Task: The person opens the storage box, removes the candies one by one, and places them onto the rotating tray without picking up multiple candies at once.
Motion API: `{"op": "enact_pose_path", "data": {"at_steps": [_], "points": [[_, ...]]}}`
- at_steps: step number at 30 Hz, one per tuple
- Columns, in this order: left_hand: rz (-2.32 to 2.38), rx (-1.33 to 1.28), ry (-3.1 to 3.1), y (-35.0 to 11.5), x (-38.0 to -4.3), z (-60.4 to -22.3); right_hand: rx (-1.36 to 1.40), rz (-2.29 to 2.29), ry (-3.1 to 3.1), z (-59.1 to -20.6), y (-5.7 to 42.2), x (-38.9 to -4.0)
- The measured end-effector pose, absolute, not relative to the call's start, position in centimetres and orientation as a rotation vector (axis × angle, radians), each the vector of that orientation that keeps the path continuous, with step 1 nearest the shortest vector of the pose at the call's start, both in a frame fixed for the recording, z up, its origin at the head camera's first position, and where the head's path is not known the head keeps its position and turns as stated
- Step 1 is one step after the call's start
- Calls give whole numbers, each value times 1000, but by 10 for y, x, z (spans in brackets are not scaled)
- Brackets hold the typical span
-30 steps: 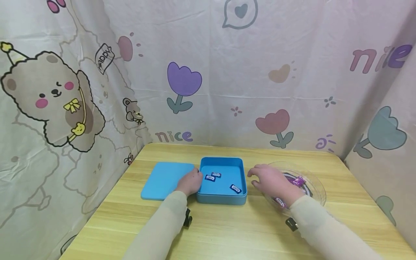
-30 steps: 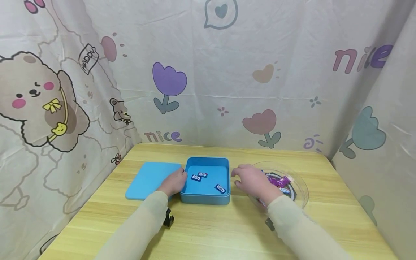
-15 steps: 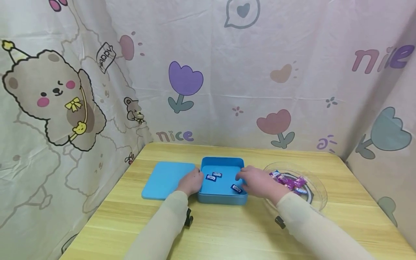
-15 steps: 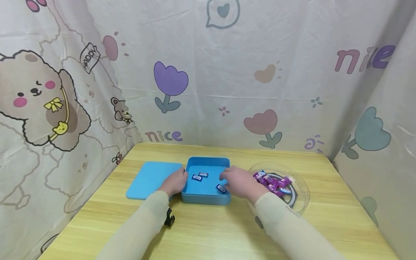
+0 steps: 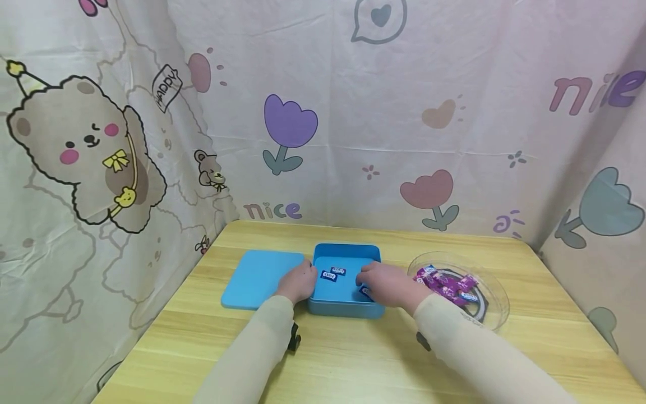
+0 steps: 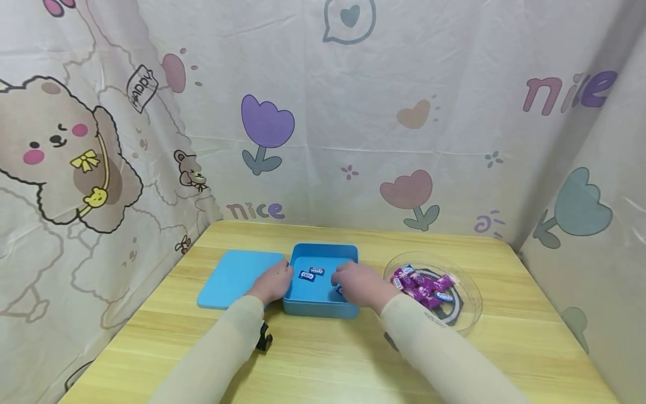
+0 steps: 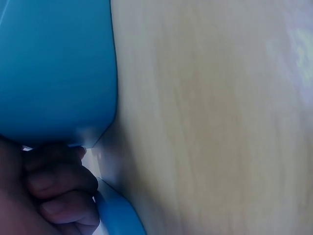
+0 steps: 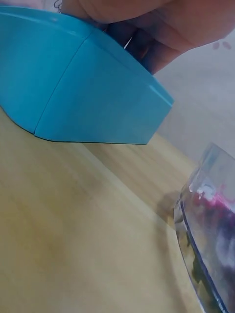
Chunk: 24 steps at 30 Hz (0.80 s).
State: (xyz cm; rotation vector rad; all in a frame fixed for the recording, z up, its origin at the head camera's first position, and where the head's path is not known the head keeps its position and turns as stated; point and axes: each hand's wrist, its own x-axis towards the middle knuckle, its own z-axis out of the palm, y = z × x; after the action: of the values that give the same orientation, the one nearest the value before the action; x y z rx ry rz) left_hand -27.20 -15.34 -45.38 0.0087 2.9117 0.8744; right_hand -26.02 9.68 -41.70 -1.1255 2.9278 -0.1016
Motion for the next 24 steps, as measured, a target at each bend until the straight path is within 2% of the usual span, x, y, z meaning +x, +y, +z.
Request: {"op": "enact_pose_path", "data": {"at_steps": [24], "points": [[803,54,2969,-152,-273,-456,-1024,74,2909,-424,84,-275]]}}
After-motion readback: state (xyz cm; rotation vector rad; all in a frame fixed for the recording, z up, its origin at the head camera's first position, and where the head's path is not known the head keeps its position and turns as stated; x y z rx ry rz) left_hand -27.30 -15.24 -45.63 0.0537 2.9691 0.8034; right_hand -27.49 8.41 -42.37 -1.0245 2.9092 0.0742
